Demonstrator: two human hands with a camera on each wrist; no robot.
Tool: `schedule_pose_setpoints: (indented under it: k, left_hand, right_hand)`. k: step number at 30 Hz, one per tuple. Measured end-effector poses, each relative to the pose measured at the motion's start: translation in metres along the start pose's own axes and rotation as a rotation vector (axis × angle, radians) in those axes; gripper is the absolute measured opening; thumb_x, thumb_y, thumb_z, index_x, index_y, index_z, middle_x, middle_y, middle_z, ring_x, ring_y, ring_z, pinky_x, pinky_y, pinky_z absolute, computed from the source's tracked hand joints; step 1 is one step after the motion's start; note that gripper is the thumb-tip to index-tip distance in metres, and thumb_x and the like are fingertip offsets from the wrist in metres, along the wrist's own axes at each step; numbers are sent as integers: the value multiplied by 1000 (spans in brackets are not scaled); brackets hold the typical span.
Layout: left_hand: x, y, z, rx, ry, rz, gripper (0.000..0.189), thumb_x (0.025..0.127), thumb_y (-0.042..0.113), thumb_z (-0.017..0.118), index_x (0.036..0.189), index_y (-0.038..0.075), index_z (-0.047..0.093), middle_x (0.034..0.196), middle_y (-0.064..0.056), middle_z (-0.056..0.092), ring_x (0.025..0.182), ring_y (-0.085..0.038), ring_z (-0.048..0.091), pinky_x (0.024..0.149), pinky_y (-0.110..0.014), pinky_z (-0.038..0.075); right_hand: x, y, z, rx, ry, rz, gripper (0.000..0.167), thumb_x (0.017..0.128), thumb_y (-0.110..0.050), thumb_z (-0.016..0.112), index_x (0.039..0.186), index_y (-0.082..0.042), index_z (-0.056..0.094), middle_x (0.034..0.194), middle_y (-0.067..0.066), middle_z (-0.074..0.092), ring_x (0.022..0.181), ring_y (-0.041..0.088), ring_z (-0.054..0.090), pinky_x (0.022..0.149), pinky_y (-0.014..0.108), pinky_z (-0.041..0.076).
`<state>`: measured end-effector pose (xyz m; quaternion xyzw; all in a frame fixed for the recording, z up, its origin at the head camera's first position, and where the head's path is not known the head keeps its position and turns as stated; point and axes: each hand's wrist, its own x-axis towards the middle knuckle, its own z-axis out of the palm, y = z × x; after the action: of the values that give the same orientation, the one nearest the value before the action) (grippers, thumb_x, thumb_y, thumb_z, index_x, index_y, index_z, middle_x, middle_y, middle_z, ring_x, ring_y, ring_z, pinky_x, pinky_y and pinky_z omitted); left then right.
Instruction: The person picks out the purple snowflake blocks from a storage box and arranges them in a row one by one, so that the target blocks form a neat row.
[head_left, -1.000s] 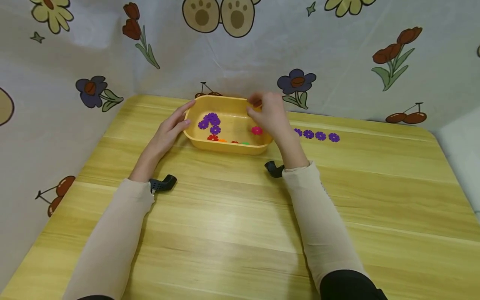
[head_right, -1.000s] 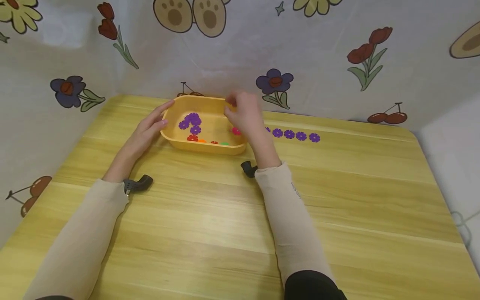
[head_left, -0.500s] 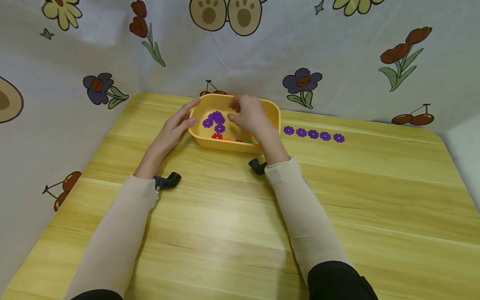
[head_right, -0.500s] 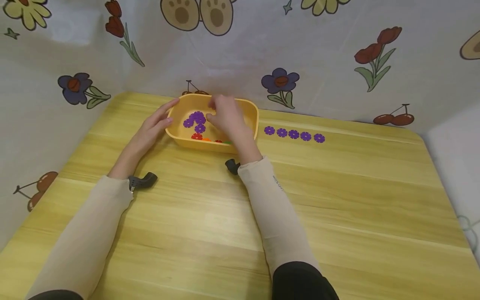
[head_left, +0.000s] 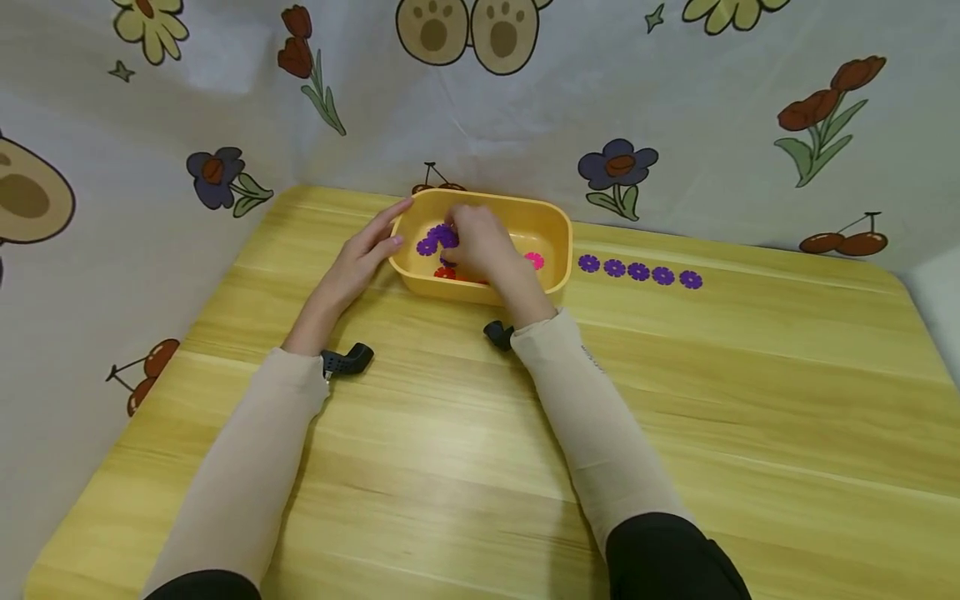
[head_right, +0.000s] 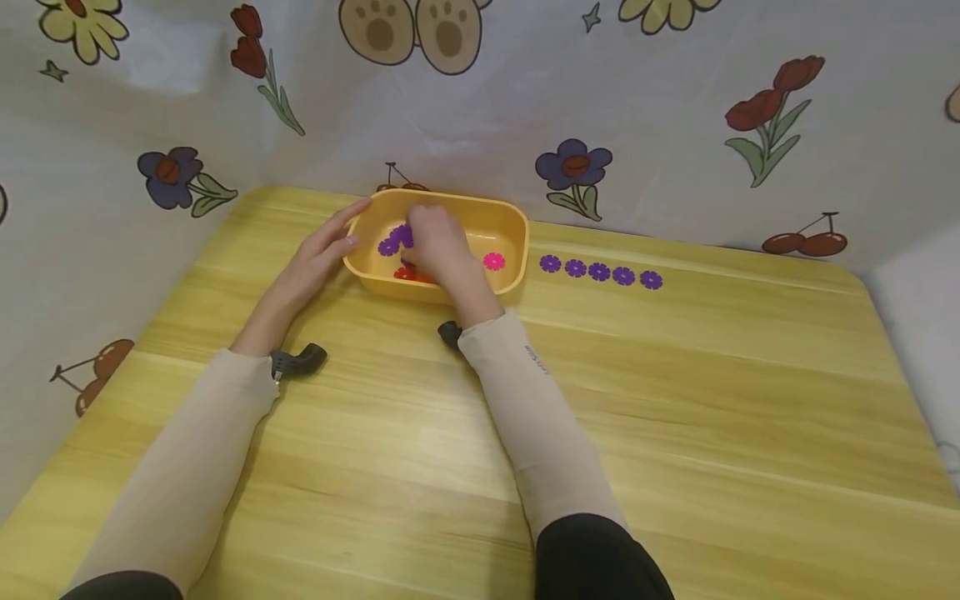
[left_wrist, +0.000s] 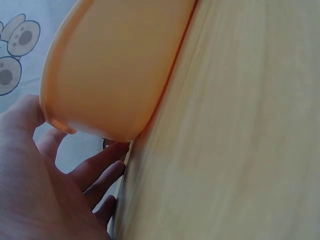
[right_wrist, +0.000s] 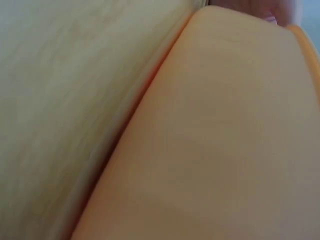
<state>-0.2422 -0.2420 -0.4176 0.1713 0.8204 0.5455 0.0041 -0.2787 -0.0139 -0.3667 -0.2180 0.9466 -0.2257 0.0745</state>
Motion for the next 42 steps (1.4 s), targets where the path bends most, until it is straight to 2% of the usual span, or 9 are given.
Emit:
schedule_pose_setpoints:
  k: [7,15,19,24,30,36,42]
  left_hand:
    - [2,3,1,9,5,16,54,112,24,51,164,34,39,171,15,33,159,-24,32,132,-46,24]
    - [3,4,0,4,16,-5,54,112,24,51,164,36,40,171,13,33,158,-26,35,131,-47,26]
    - [3,2,0,10,17,6,54,112,23,51,164,34,40,172,12,33,157,-26,35,131,-47,26]
    - [3,1,1,13,13,13,54,112,24,52,164,33,40,172,10,33,157,-27,35,131,-47,25]
    - [2,1,2,13,10,5,55,112,24,51,164,35,39,172,13,33,158,-27,34,131,-48,25]
    - [1,0,2,10,19,-13,55,111,23,52,164,36,39,172,11,33,155,-30,39,129,-50,29]
    - [2,-2,2,8,10,-13,55,112,25,52,164,36,39,172,12,32,156,-29,37,130,-49,27]
  right_hand:
    - [2,-4,1,-76,33,-5,35,95,-19,80,126,-4,70,121,10,70,108,26,63,103,39,54]
    - [5,-6,2,-85,57,-7,29,95,-20,81,117,-4,72,112,9,71,100,25,61,95,39,55]
    - [4,-6,4,-92,71,-6,26,95,-20,81,114,-5,72,108,8,71,97,25,61,93,38,55]
    - [2,-4,3,-90,77,-3,29,95,-23,81,117,-6,72,107,8,70,97,25,61,93,38,55]
    - [-3,-1,-3,-35,94,-6,34,94,-20,81,122,-4,71,110,11,71,99,25,60,95,38,54]
    - [-9,2,-11,20,100,-62,37,92,-16,82,124,-2,70,114,13,73,103,25,63,98,36,55]
    - [-26,11,-27,59,123,-157,35,91,-12,81,121,1,70,113,14,73,104,27,66,97,37,56]
